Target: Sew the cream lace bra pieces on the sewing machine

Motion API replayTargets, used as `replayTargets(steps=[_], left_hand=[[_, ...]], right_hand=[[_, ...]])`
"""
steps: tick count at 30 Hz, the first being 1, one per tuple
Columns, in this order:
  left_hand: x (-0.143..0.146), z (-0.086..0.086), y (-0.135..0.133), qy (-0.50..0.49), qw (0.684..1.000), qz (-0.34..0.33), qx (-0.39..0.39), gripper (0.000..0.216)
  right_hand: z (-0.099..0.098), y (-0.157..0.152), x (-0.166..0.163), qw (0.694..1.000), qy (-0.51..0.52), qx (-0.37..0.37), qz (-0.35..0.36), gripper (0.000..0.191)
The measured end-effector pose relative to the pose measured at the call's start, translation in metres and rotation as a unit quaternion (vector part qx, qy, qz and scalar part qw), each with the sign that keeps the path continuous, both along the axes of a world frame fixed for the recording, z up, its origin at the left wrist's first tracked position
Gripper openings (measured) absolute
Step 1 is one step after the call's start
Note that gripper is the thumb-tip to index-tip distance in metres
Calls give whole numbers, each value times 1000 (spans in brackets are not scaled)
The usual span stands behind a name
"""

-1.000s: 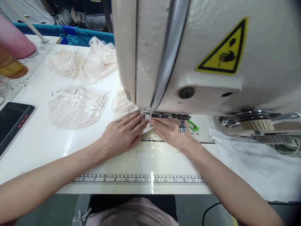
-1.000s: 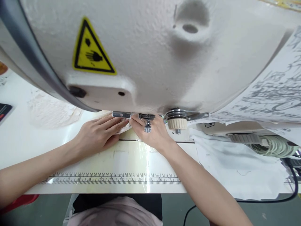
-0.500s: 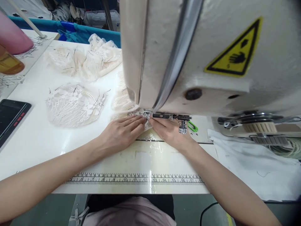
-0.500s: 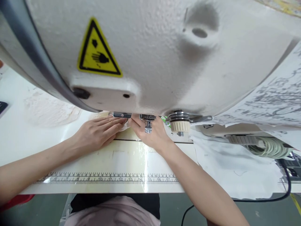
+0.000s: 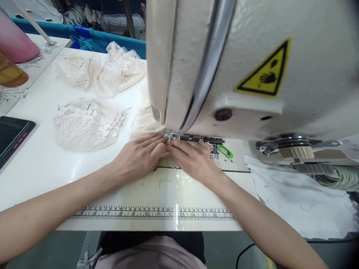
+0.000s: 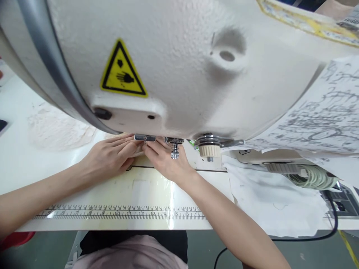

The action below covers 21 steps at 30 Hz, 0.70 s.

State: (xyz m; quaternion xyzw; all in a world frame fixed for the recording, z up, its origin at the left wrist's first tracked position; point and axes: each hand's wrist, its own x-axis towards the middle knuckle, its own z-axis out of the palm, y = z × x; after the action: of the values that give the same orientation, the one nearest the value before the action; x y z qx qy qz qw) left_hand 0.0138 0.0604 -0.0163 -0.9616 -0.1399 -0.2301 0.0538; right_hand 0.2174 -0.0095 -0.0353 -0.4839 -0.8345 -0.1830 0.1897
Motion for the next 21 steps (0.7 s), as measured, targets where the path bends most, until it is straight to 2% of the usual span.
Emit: replayTargets(steps=[8, 21], left_hand=[[-1, 0, 4, 5, 1000, -17, -23, 31], [0, -1, 5, 16, 1000, 17, -14, 27]], right_hand=[[4, -4, -1, 999, 30, 1, 33, 19], [6, -1, 2, 997, 43, -3, 65, 19]])
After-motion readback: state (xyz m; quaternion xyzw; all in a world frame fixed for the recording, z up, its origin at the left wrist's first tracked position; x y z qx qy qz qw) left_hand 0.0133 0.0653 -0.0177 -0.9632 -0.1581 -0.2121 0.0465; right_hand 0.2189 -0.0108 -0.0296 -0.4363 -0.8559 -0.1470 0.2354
